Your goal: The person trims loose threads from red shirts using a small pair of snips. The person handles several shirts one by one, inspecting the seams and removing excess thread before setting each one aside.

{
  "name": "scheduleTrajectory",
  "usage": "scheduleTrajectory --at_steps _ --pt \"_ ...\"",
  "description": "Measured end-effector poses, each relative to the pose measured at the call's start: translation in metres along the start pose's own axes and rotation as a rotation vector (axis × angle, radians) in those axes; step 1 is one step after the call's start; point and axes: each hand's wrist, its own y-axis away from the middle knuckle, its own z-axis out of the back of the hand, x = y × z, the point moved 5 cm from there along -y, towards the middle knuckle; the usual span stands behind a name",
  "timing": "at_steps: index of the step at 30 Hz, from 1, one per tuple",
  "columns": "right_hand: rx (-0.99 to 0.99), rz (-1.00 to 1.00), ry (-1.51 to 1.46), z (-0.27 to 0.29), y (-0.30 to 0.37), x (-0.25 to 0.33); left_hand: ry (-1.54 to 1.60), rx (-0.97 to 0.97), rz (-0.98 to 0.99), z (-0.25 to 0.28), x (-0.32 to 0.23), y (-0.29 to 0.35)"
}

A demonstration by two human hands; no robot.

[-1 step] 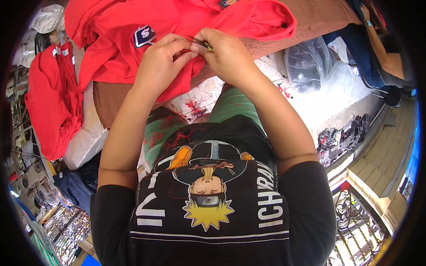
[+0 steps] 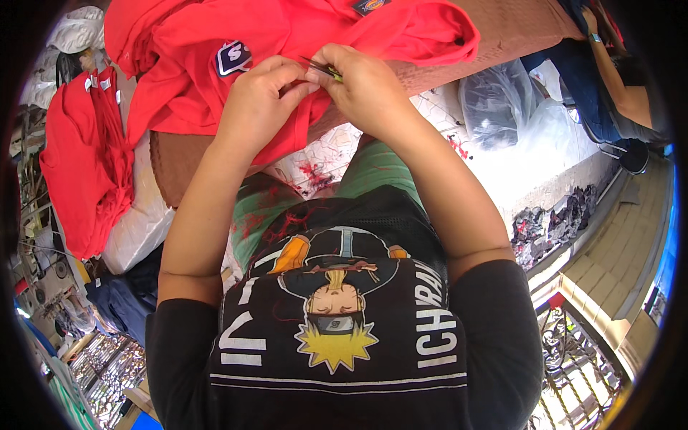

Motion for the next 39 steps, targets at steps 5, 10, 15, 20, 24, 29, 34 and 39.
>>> scheduleTrajectory --at_steps 5,10,15,20,24,29,34,39 --pt "-0.006 -0.011 -0.054 -0.002 -0.009 -0.021 0.147 0.109 0.177 0.003 0.005 -0.005" --pt "0.125 -0.002 0.143 0.011 -0.01 -0.018 0.201 0.104 0.124 0.006 0.009 -0.008" --pt "0.163 0.029 0.147 0.023 -0.002 -0.005 0.288 0.133 0.16 0.007 0.011 -0.009" --pt "0.226 0.094 0.081 0.018 -0.001 -0.005 0.273 0.146 0.153 0.006 0.013 -0.01" --pt "0.218 0.094 0.085 0.012 -0.004 -0.001 0.268 0.149 0.157 0.006 0.011 -0.01" --pt "0.191 0.108 0.13 0.014 -0.004 -0.003 0.347 0.213 0.097 0.023 0.007 -0.003" --pt "0.046 0.156 0.009 0.044 0.0 -0.008 0.766 0.231 -0.188 0.095 0.002 0.026" --pt "0.095 0.021 -0.156 0.041 0.002 -0.005 0.584 -0.02 0.044 0.087 -0.001 0.023"
